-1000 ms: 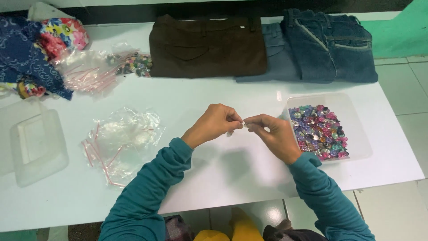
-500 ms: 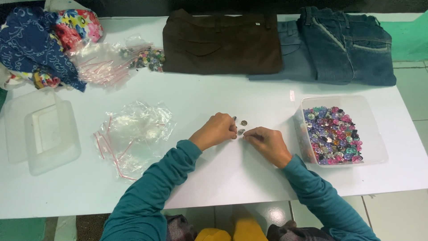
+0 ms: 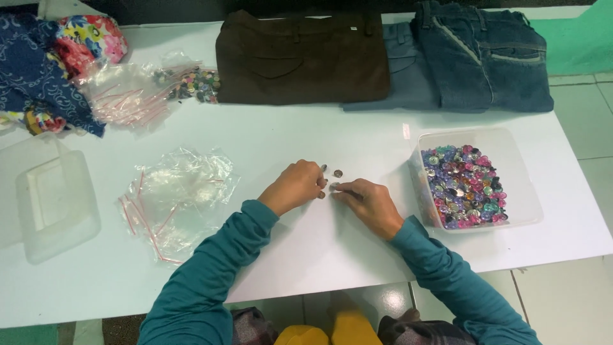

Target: Sorting small colorful buttons from a plastic container and bagging them into individual clear plastic bags on a work table.

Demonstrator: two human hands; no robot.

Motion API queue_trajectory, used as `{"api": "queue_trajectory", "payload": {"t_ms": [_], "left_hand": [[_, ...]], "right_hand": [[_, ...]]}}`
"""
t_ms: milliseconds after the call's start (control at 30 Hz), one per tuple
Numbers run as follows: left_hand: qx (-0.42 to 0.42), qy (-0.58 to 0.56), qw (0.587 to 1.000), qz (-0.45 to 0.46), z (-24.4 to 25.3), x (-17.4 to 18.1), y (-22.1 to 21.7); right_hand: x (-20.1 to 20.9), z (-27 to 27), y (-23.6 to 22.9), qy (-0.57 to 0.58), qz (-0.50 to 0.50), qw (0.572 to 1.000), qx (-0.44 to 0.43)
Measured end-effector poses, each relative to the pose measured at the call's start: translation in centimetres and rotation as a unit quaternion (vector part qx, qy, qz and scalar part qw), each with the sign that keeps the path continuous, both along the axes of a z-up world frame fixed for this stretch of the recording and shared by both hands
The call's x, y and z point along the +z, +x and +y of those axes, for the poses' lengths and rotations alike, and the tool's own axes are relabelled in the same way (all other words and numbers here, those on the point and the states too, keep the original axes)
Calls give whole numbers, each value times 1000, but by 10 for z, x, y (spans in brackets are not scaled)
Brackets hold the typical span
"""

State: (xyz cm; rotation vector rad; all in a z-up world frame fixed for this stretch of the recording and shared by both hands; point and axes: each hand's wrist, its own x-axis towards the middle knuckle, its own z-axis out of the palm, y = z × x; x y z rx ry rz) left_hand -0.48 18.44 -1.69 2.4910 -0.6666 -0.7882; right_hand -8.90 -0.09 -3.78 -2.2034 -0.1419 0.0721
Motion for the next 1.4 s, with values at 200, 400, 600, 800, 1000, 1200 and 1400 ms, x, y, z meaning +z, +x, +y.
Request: {"api": "queue_trajectory", "payload": {"t_ms": [200, 400, 600, 800, 1000, 1200, 1400], "left_hand": [[-1, -23, 999, -22, -8, 66, -13], [-39, -198, 976, -76, -39, 109, -33], [-96, -280, 939, -176, -127, 47, -4], [-144, -200, 906, -344, -224, -11, 3], [-125, -84, 904, -401, -285, -62, 6], [-117, -69, 908, -397, -281, -67, 11], [-106, -169, 932, -302, -255, -47, 16]], "right_hand": [[13, -7, -17, -72, -100, 992, -4], [44, -38, -25, -65, -286, 956, -22], [63, -129, -13, -163, -258, 941, -145], [41, -213, 3, -285, -111, 929, -210], [-2, -234, 32, -303, -46, 928, -212], [-9, -217, 34, -406, 35, 898, -166], [9, -207, 25, -412, 60, 894, -167]]}}
